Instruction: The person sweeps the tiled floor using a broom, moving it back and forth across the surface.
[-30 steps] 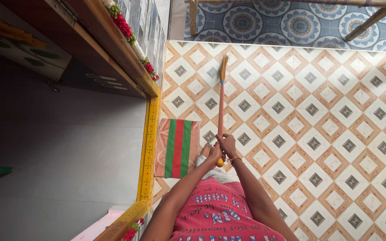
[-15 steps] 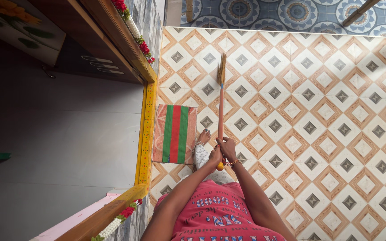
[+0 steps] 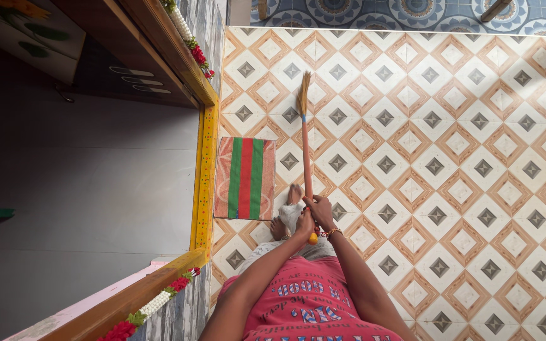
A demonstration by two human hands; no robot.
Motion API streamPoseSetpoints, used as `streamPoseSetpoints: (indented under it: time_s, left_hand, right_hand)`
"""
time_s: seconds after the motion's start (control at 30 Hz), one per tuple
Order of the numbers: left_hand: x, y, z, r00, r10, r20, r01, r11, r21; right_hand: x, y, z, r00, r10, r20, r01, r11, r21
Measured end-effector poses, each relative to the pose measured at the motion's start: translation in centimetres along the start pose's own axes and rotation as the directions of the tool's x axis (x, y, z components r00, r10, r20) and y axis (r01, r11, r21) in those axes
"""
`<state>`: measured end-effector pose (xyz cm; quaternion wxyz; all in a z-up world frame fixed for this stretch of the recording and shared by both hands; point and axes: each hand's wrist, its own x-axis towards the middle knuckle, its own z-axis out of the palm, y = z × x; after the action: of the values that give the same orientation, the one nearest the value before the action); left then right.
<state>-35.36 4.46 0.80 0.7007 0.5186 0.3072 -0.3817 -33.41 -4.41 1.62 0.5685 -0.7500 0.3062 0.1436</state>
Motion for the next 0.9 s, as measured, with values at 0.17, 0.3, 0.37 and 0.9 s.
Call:
streamPoseSetpoints:
  time_s: [0.17,0.3,0.37,0.9]
  left_hand:
    - [-0.5,-0.2,-0.8,0.989,-0.103,0.106,0.105,0.994,-0.012]
    - [-0.5,-0.1,-1.3,0.956,-0.208,0.206,0.219,0.975,-0.03]
    - [-0.4,-0.2,-1.0,0.958,-0.223,0.179,0.228,0.973,-0.013]
    - [-2.9,-5.7,2.7,0.987,-0.157,0.015,0.158,0.987,-0.023]
  right_hand:
    - [-0.4,0.2,0.0,0.999,-0.037,-0.032,0.032,0.988,-0.148]
    - [-0.5,0.3,0.3,0.995,-0.062,-0.08,0.038,0.963,-0.265]
    - [-0.6,0.4,0.1,0.995,-0.066,-0.08,0.044,0.965,-0.257]
    - [-3.8,3.9,-3.7,0.994,-0.092,-0.049,0.074,0.955,-0.288]
